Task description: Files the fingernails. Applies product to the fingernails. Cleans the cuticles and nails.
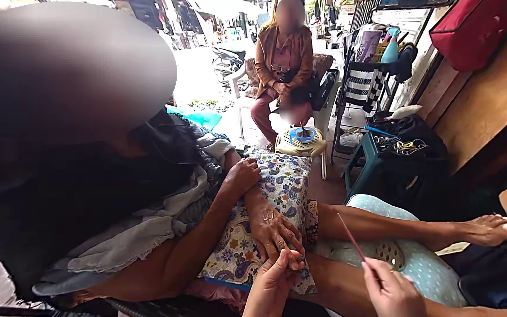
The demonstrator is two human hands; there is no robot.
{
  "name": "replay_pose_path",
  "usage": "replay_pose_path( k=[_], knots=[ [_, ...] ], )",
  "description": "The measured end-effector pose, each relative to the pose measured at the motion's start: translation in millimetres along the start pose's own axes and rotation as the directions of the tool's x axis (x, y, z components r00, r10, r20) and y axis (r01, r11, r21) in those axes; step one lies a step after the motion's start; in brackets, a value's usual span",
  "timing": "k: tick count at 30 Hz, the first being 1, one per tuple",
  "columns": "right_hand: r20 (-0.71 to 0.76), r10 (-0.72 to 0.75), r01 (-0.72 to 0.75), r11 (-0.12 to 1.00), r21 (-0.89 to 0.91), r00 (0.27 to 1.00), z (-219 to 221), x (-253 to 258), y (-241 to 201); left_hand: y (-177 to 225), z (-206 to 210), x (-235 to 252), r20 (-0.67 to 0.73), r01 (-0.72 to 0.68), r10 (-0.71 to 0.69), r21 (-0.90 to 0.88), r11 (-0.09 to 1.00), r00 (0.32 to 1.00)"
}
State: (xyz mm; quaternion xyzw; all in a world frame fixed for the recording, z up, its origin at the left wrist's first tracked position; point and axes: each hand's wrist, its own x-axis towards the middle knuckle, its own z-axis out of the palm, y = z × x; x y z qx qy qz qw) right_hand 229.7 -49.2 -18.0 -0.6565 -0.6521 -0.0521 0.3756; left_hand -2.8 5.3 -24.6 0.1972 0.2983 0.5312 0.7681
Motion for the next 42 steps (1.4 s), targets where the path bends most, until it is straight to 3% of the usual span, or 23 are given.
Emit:
replay_pose_path(
  k=[2,6,7,9,12,13,16,18,20,21,23,26,28,32,37,42],
  knots=[
    [-0.060,0.023,-0.019,0.998,0.057,0.998,-4.8,0.4,2.5,0.7,-1.4,2.6,0.022,-0.007,0.007,0.007,1.000,1.000],
    [0.114,-0.139,0.104,0.956,0.274,0.984,-3.2,-25.7,-38.7,-1.6,-0.7,-0.3,0.009,-0.025,0.025,0.000,1.000,1.000],
    [0.153,-0.142,0.097,0.958,0.269,0.978,-2.4,-28.9,-43.2,-1.8,0.8,-1.1,-0.001,-0.031,0.031,-0.004,1.000,1.000],
    [0.171,-0.014,-0.010,0.990,0.137,0.985,-3.6,-29.9,-35.9,-1.2,1.8,-1.7,-0.007,-0.026,0.026,-0.002,1.000,1.000],
    [-0.028,0.091,-0.089,0.995,0.047,0.995,1.6,-26.2,-11.6,4.4,2.9,-3.0,0.015,-0.023,0.022,0.039,0.999,1.000],
    [-0.031,0.070,-0.065,0.991,0.121,0.997,-0.3,-30.3,-15.9,3.5,3.3,-6.1,0.010,-0.026,0.025,0.048,0.999,1.000],
    [0.157,-0.051,-0.012,0.926,0.377,0.986,-5.6,-37.0,-41.2,-1.9,8.2,-7.4,0.002,-0.112,0.112,0.029,0.993,0.994],
    [0.198,0.000,-0.053,0.964,0.261,0.980,-1.3,-37.7,-36.3,-4.5,11.4,-9.5,-0.029,-0.181,0.182,0.029,0.983,0.983],
    [0.107,0.058,-0.068,0.994,0.088,0.993,5.0,-33.5,-20.6,-7.2,12.5,-10.5,-0.063,-0.228,0.231,0.059,0.972,0.971],
    [0.068,0.059,-0.064,0.995,0.073,0.996,6.0,-31.3,-17.4,-8.2,13.0,-10.5,-0.058,-0.245,0.251,0.090,0.965,0.966],
    [0.057,0.032,-0.044,0.972,0.232,0.998,4.6,-30.1,-22.6,-7.2,14.9,-11.6,0.007,-0.275,0.277,0.163,0.948,0.961],
    [0.008,-0.036,0.030,0.917,0.398,0.999,11.0,-34.3,-38.3,2.4,18.9,-16.3,0.123,-0.252,0.233,0.177,0.951,0.965],
    [-0.044,-0.091,0.101,0.924,0.368,0.995,15.7,-38.8,-50.9,7.6,17.9,-14.4,0.124,-0.172,0.152,0.172,0.970,0.981],
    [-0.001,-0.316,0.306,0.917,0.256,0.949,19.2,-74.6,-81.0,9.7,17.4,-13.7,0.047,-0.073,0.066,0.181,0.981,0.997],
    [-0.065,-0.241,0.249,0.939,0.236,0.968,20.7,-58.2,-83.3,11.3,18.2,-13.9,0.063,-0.056,0.048,0.131,0.990,0.997],
    [-0.027,-0.346,0.343,0.912,0.224,0.938,17.2,-62.2,-87.9,12.1,15.8,-13.4,0.061,-0.044,0.038,0.102,0.994,0.997]
  ],
)
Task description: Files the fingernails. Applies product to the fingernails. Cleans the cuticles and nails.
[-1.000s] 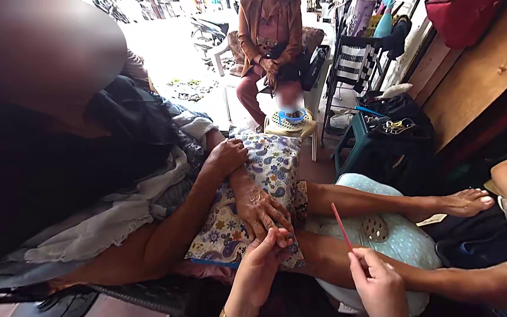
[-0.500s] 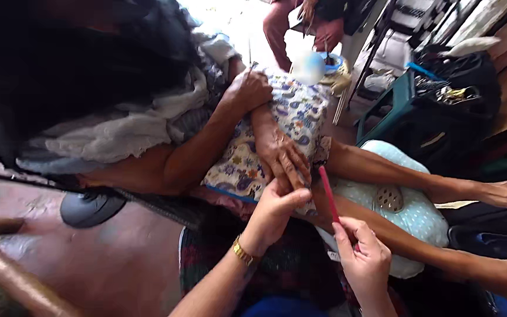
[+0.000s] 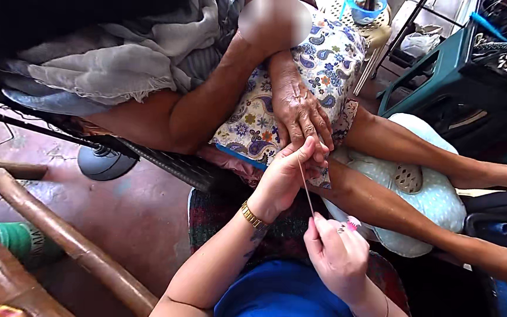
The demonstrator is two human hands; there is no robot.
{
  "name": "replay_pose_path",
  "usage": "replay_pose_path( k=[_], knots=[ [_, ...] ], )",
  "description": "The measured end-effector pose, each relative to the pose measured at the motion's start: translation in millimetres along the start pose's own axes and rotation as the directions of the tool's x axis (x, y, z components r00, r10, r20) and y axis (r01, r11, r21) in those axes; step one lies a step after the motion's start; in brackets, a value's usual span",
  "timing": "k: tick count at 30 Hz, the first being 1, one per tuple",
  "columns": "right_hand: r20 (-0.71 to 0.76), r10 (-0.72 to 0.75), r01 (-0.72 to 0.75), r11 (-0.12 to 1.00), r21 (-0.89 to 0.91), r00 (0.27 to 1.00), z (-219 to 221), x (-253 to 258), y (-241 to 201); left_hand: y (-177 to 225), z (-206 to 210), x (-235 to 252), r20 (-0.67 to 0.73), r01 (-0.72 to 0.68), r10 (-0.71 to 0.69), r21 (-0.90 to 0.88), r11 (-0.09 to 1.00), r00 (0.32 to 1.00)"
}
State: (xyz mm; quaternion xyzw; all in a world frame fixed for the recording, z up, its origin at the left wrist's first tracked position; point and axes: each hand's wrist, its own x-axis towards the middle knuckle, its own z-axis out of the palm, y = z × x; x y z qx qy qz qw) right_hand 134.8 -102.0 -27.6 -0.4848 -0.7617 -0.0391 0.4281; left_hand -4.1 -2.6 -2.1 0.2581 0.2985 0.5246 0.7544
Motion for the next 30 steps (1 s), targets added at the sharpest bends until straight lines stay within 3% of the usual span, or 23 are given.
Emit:
replay_pose_path(
  k=[3,6,12,18,22,30],
  knots=[
    [-0.049,0.041,-0.042,0.999,-0.030,0.998,0.5,13.7,8.6,1.2,-0.8,-0.3,0.007,0.009,-0.009,-0.007,1.000,1.000],
    [0.019,-0.021,0.022,0.998,-0.058,1.000,4.4,10.0,3.6,2.2,1.2,0.3,-0.007,0.019,-0.019,-0.015,1.000,1.000],
    [-0.015,-0.023,0.021,0.994,-0.107,1.000,5.1,15.4,11.6,2.1,0.8,0.8,0.000,0.036,-0.036,-0.015,0.999,0.999],
    [-0.052,-0.011,0.009,1.000,-0.029,0.999,-1.9,24.4,16.2,3.6,-1.0,-0.8,0.001,0.050,-0.050,-0.004,0.999,0.999],
    [0.017,-0.073,0.074,0.995,-0.071,0.997,6.1,21.8,9.9,3.1,0.7,-1.3,-0.004,0.049,-0.049,0.005,0.999,0.999],
    [0.012,-0.085,0.086,0.991,-0.103,0.996,8.1,32.8,10.6,3.2,0.5,-2.0,-0.018,0.063,-0.063,0.009,0.998,0.998]
  ],
)
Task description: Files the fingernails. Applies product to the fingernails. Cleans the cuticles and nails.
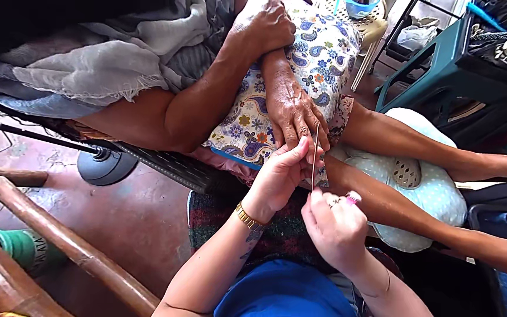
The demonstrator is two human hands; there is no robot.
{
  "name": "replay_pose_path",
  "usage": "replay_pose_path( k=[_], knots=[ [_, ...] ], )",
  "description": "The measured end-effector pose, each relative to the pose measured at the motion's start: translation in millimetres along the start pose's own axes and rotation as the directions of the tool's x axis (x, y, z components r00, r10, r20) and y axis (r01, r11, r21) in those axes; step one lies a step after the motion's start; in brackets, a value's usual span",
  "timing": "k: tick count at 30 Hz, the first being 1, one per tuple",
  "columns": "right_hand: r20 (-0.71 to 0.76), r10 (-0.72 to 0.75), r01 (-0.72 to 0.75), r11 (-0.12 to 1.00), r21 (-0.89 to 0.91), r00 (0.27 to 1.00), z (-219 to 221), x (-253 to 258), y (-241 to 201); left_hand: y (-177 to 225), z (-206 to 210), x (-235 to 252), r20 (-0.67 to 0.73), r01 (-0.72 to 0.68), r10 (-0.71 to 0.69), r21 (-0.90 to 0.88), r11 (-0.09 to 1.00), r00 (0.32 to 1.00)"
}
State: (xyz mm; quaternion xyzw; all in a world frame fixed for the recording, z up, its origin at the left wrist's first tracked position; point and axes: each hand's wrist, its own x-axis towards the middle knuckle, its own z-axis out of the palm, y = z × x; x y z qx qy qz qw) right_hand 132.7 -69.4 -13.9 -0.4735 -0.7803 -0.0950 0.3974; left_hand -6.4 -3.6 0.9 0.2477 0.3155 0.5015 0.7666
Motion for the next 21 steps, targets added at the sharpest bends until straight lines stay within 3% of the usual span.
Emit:
replay_pose_path(
  k=[3,13,18,21],
  knots=[
    [-0.038,0.040,-0.037,0.996,0.078,0.998,-4.7,6.0,0.8,1.0,-2.7,-0.5,0.012,-0.002,0.002,-0.001,1.000,1.000],
    [-0.072,0.084,-0.079,0.995,0.067,0.994,5.7,3.6,0.4,-0.7,-2.7,0.4,0.018,-0.006,0.006,-0.009,1.000,1.000],
    [-0.068,-0.026,0.035,0.990,0.137,0.997,3.9,-9.2,-4.8,-0.8,-8.1,2.4,0.073,-0.008,0.009,-0.010,1.000,0.997],
    [-0.100,-0.032,0.040,0.996,0.081,0.994,-4.8,4.4,28.0,0.3,-6.6,0.8,0.060,-0.005,0.006,-0.026,1.000,0.998]
  ],
)
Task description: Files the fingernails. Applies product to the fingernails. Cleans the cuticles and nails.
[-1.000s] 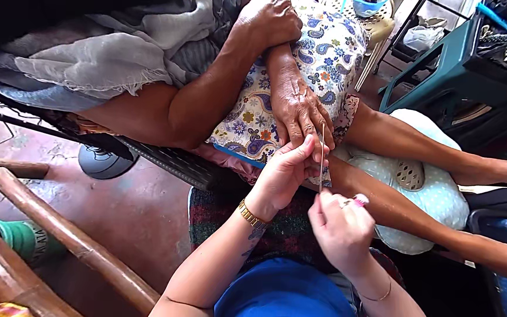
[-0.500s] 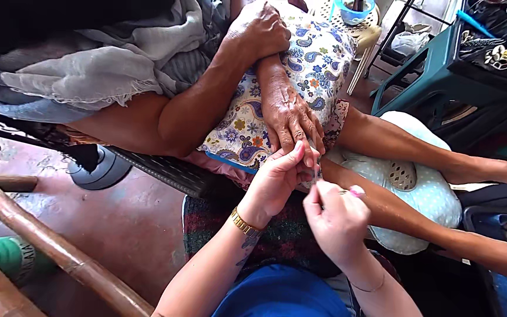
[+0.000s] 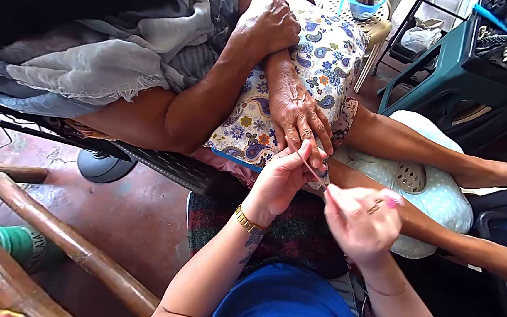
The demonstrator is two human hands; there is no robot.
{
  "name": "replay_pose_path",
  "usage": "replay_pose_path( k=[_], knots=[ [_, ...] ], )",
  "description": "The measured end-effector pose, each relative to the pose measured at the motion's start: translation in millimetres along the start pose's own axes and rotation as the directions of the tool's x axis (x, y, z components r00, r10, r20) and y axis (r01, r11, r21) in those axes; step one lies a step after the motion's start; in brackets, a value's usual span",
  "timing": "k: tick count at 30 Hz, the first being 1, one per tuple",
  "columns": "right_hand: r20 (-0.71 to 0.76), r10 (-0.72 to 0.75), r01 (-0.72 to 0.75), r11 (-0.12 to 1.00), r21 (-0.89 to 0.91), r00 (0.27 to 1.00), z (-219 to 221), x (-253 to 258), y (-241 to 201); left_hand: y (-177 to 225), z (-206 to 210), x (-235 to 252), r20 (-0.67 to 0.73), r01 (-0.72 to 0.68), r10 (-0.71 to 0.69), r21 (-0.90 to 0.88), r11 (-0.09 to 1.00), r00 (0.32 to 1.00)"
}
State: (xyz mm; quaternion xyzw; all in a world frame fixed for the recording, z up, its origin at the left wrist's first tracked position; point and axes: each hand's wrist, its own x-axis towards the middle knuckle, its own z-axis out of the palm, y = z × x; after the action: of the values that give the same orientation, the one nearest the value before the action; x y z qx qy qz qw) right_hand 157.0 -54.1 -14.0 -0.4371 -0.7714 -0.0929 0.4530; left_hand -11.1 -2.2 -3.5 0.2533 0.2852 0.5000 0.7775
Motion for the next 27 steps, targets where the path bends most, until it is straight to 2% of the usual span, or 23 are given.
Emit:
replay_pose_path(
  k=[2,4,6,10,14,18,20,23,25,27],
  knots=[
    [0.025,-0.010,0.012,0.994,-0.108,1.000,-5.6,8.6,34.5,-0.6,1.0,-0.3,-0.013,-0.010,0.010,0.003,1.000,1.000],
    [-0.022,0.038,-0.042,0.968,-0.249,0.999,-14.0,16.8,70.7,-0.7,0.6,-0.2,-0.012,-0.006,0.006,0.007,1.000,1.000],
    [-0.085,0.047,-0.066,0.969,-0.238,0.995,-22.5,26.4,88.1,-0.4,1.4,-0.6,-0.023,0.000,0.000,0.006,1.000,1.000],
    [0.022,-0.094,0.095,0.994,-0.059,0.995,-16.1,33.2,60.6,1.3,3.3,-1.0,-0.036,0.002,-0.003,-0.011,1.000,0.999],
    [-0.046,-0.029,0.024,0.994,-0.110,0.998,-1.6,46.0,83.4,2.1,4.7,-0.4,-0.047,0.009,-0.008,0.003,1.000,0.999],
    [0.022,-0.082,0.083,0.997,-0.007,0.996,9.1,46.0,66.2,2.7,2.4,-0.5,-0.029,0.009,-0.009,-0.007,1.000,1.000],
    [0.047,-0.042,0.046,0.996,-0.079,0.998,3.6,48.6,77.5,3.9,2.7,0.7,-0.032,0.014,-0.014,-0.010,1.000,0.999],
    [0.039,0.169,-0.159,0.970,-0.185,0.985,-16.6,51.1,102.8,3.8,3.3,1.3,-0.030,0.014,-0.014,0.003,1.000,0.999],
    [0.012,0.215,-0.211,0.966,-0.147,0.977,-25.5,42.4,96.8,3.2,5.4,-2.3,-0.048,0.004,0.000,0.077,0.997,0.999],
    [-0.003,0.203,-0.202,0.976,-0.079,0.979,-29.7,32.7,87.0,6.1,8.3,-5.2,-0.050,-0.032,0.044,0.212,0.977,0.998]
  ],
)
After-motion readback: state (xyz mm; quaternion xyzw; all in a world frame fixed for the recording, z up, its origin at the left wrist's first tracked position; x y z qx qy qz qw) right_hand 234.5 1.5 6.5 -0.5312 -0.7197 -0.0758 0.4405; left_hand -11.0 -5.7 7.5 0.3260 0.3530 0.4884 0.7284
